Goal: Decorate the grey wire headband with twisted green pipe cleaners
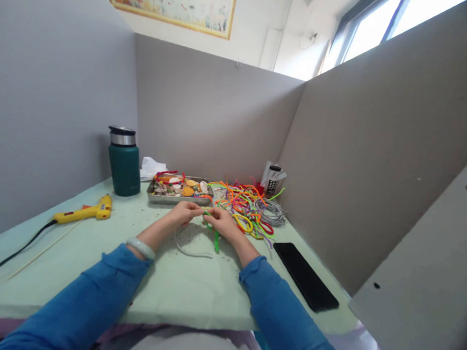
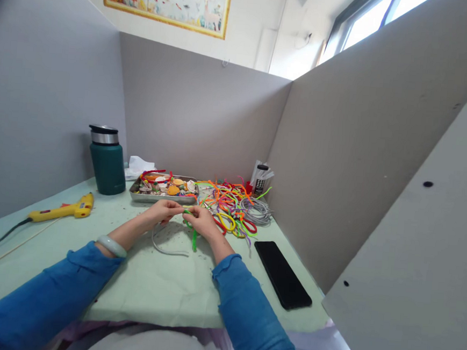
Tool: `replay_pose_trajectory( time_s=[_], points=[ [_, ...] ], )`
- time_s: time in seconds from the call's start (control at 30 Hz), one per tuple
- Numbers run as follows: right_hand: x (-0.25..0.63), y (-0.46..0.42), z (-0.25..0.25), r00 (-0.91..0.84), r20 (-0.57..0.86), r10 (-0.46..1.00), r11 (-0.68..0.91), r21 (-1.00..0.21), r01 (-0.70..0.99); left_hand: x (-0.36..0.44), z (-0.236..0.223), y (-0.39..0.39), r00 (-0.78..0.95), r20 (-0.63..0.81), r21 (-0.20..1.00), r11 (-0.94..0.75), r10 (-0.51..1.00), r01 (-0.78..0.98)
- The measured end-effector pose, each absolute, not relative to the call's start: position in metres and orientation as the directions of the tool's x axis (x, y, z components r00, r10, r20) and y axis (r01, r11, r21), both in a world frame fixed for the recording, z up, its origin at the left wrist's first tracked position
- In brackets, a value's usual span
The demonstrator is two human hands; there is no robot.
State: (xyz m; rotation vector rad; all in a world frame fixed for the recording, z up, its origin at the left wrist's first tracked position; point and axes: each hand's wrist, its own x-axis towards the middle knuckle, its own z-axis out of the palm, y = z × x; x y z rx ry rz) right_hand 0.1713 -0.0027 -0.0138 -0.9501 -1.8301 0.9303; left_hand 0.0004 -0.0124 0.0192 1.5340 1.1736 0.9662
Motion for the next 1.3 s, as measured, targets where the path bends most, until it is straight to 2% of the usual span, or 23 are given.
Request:
replay_pose_trajectory(
  time_s=[0.13,0.27,0.4,0.47,0.53,0.6,0.67,0.77,0.9,1.07,1.3],
  points=[
    [0.178,0.002,-0.004,-0.145,0.410,0.901,0.429,-0.890,0.150,-0.008,0.019,-0.004,0.166,0.042,0.994,-0.059,0.985,0.095],
    [0.193,0.010,0.002,0.228,0.393,0.891,0.377,-0.920,0.111,-0.015,0.020,0.002,0.111,0.082,0.986,-0.064,0.990,-0.153],
    [0.198,0.012,0.002,0.321,0.379,0.868,0.348,-0.925,0.151,-0.017,0.020,0.004,0.073,0.091,0.967,-0.071,0.993,-0.243],
    [0.196,0.008,0.003,0.287,0.414,0.863,0.362,-0.906,0.220,-0.015,0.019,0.003,0.074,0.086,0.982,-0.072,0.994,-0.173],
    [0.191,0.002,0.004,0.222,0.489,0.844,0.409,-0.853,0.325,-0.012,0.018,0.002,0.067,0.075,0.997,-0.073,0.995,-0.031],
    [0.185,-0.007,0.005,0.098,0.603,0.792,0.503,-0.734,0.456,-0.009,0.016,0.000,0.044,0.068,0.991,-0.073,0.997,0.115],
    [0.177,-0.014,0.004,-0.057,0.695,0.716,0.603,-0.576,0.552,-0.005,0.015,-0.001,0.037,0.075,0.979,-0.080,0.997,0.185],
    [0.168,-0.023,0.001,-0.259,0.716,0.648,0.658,-0.356,0.664,-0.002,0.015,-0.004,0.022,0.080,0.972,-0.083,0.997,0.220],
    [0.161,-0.027,-0.003,-0.346,0.703,0.621,0.619,-0.169,0.767,-0.002,0.016,-0.006,-0.005,0.070,0.967,-0.067,0.998,0.244],
    [0.160,-0.026,-0.005,-0.416,0.682,0.601,0.639,-0.097,0.763,-0.001,0.013,-0.005,0.017,0.057,0.960,-0.060,0.998,0.274],
    [0.159,-0.026,-0.004,-0.370,0.745,0.555,0.692,-0.168,0.702,0.001,0.016,-0.007,0.026,0.042,0.960,-0.048,0.999,0.275]
  ],
)
